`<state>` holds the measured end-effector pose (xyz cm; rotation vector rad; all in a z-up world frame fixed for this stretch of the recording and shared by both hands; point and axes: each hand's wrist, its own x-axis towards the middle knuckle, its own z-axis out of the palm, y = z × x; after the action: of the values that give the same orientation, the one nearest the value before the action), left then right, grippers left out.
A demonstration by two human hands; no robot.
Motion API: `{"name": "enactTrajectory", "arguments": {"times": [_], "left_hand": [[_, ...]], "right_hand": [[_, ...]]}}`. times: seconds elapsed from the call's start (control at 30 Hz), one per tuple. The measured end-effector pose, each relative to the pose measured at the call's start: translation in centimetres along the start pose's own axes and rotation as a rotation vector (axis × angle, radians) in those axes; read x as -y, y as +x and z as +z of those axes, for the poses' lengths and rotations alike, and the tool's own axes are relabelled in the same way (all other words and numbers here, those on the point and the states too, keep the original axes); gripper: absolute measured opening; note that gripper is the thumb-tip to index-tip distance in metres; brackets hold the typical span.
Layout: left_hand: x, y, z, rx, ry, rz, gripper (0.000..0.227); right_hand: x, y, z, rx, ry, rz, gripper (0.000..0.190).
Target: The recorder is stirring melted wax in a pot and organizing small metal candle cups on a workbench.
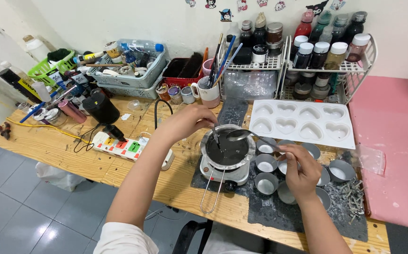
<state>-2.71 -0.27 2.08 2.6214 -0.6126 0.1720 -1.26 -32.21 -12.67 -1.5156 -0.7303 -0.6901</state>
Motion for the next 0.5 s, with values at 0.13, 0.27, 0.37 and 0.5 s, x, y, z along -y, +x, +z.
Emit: {"name": "enactTrajectory", "arguments": {"times": [0.13,0.27,0.37,0.5], "left_hand": [[-1.1,-1.6,-0.7,-0.071,0.056,0.061,0.013],[-3.5,-3.9,-1.4,-0.196,0.124,0.118,0.013],[-5.8,-5.8,-0.9,-0.316,0.163,0.1,0.014],[-6.9,-8.0,1.5,-0.537,0.196,-0.04,0.019]], "right_hand": [[1.5,0.7,0.2,0.035,-0.119,0.054,0.013],[3.8,2.2,1.0,0.121,-0.117,0.117,0.015],[4.9,3.2,1.6,0.173,-0.135,0.206,0.017],[3.7,3.2,2.4,0.241,-0.11,0.325,0.019]]}}
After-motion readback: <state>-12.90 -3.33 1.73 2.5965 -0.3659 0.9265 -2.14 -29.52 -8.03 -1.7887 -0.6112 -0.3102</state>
